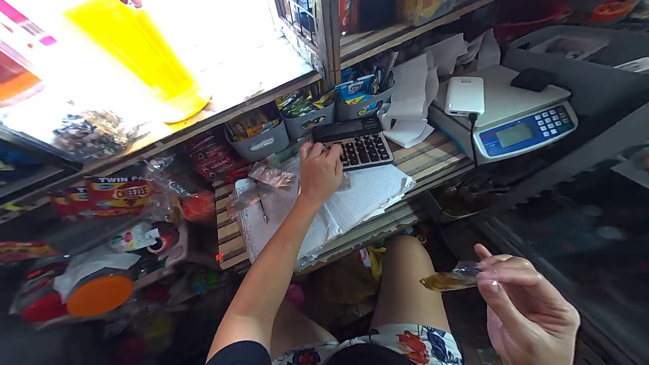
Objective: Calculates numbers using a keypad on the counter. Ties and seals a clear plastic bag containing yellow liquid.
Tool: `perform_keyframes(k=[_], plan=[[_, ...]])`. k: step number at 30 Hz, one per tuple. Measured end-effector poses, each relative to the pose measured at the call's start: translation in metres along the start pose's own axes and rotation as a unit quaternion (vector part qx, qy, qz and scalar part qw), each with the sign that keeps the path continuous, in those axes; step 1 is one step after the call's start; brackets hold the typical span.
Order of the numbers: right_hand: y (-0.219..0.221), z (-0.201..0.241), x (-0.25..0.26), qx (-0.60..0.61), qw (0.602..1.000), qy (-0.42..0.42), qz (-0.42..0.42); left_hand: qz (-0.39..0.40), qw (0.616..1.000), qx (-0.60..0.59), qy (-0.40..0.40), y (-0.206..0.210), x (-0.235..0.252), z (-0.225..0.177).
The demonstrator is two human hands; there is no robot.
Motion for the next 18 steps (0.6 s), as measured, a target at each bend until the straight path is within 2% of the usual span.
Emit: perform_keyframes(k=[4,6,11,13,15,17,18], plan=[[0.003,-0.002,0.001,0.002,1.000,0.003,0.004,0.036,0.999,0.011,-0.002,-0.003,-0.006,-0.003],[0.004,-0.001,0.001,0.005,1.000,-0.003,0.005,0.072,0.997,0.016,-0.019,-0.003,0.002,-0.008],[0.007,0.000,0.002,0.009,1.000,-0.003,0.017,0.178,0.984,0.007,-0.002,0.013,0.010,-0.026],[0.009,-0.001,0.002,0.009,1.000,-0.001,0.022,0.186,0.983,0.004,0.000,0.013,0.009,-0.031],[0.011,-0.002,0.001,0.011,1.000,0.001,0.025,0.172,0.984,-0.041,0.002,0.004,0.004,-0.042],[0.013,-0.003,0.002,0.012,1.000,0.002,0.027,0.152,0.977,-0.153,-0.001,-0.010,-0.009,-0.058],[0.014,-0.002,0.003,0.011,0.999,0.001,0.030,0.152,0.961,-0.232,-0.003,-0.018,-0.017,-0.067]])
Point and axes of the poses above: each hand's wrist, its own x-axis towards the middle knuckle, its own y-axis out of the palm, z = x × y, the point moved 1 cm from there along x, towards the middle knuckle, and after that the axes turned 8 degrees about -x, right-handed, at the moved point
